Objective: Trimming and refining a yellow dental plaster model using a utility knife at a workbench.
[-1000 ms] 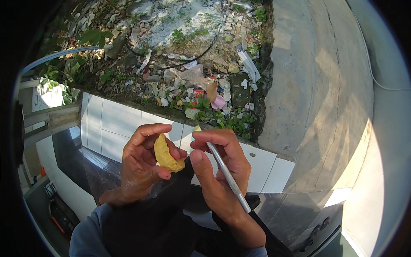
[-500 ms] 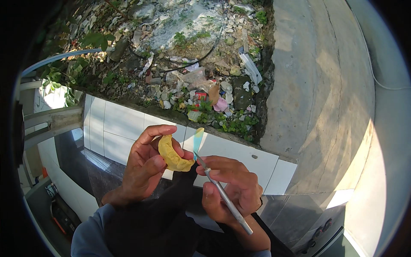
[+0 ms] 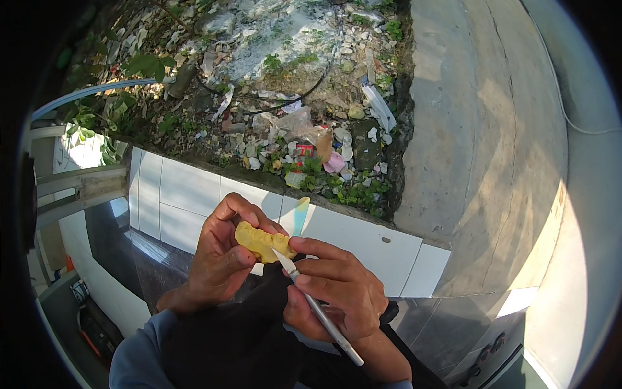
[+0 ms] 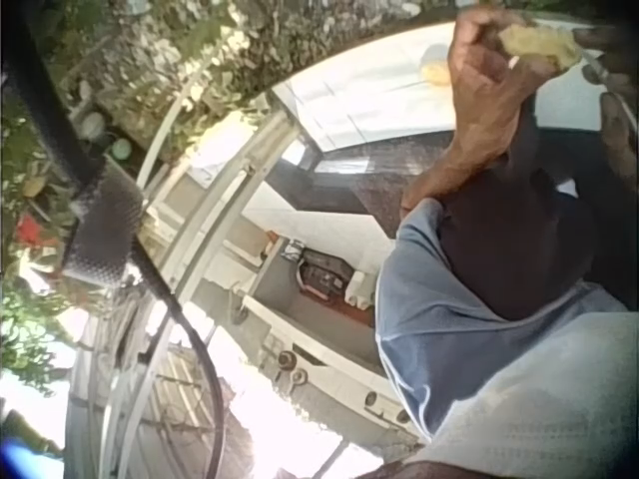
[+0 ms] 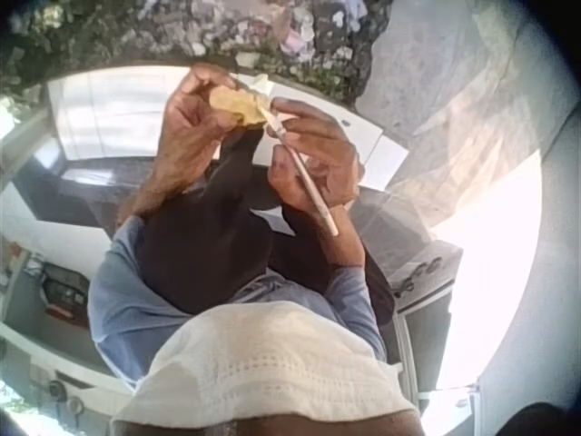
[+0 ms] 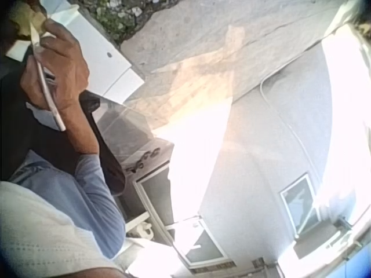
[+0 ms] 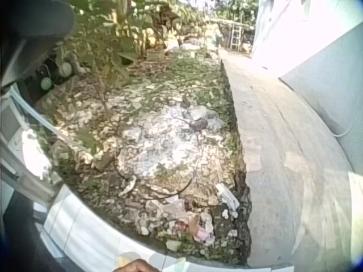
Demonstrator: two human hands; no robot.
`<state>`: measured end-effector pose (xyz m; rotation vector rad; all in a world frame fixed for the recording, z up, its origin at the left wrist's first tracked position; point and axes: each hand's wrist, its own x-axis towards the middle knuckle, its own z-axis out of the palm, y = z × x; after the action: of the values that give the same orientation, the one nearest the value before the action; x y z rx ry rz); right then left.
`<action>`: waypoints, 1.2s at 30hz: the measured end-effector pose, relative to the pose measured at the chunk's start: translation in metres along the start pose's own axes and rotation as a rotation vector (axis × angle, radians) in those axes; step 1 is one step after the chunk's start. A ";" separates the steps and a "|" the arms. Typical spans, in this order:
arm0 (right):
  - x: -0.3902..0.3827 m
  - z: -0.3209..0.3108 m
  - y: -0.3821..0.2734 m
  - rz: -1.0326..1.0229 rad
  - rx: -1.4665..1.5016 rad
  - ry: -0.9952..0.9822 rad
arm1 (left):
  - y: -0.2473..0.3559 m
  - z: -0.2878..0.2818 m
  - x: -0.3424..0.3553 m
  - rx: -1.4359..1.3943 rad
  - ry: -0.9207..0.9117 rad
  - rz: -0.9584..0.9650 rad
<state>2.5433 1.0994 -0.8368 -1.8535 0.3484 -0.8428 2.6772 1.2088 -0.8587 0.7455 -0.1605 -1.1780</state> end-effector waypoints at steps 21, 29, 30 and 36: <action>-0.001 0.002 0.002 -0.021 0.011 -0.005 | 0.003 0.010 0.000 0.084 0.031 0.043; -0.002 0.004 0.002 0.000 0.026 0.013 | 0.004 0.009 0.001 0.067 0.034 0.023; -0.003 0.004 0.003 0.006 0.044 0.025 | 0.004 0.009 0.001 0.067 0.032 0.023; 0.000 0.004 0.003 0.006 0.037 -0.001 | 0.004 0.009 0.001 0.054 0.055 0.020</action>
<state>2.5464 1.1010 -0.8409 -1.8177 0.3355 -0.8386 2.6768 1.2045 -0.8497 0.8217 -0.1540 -1.1366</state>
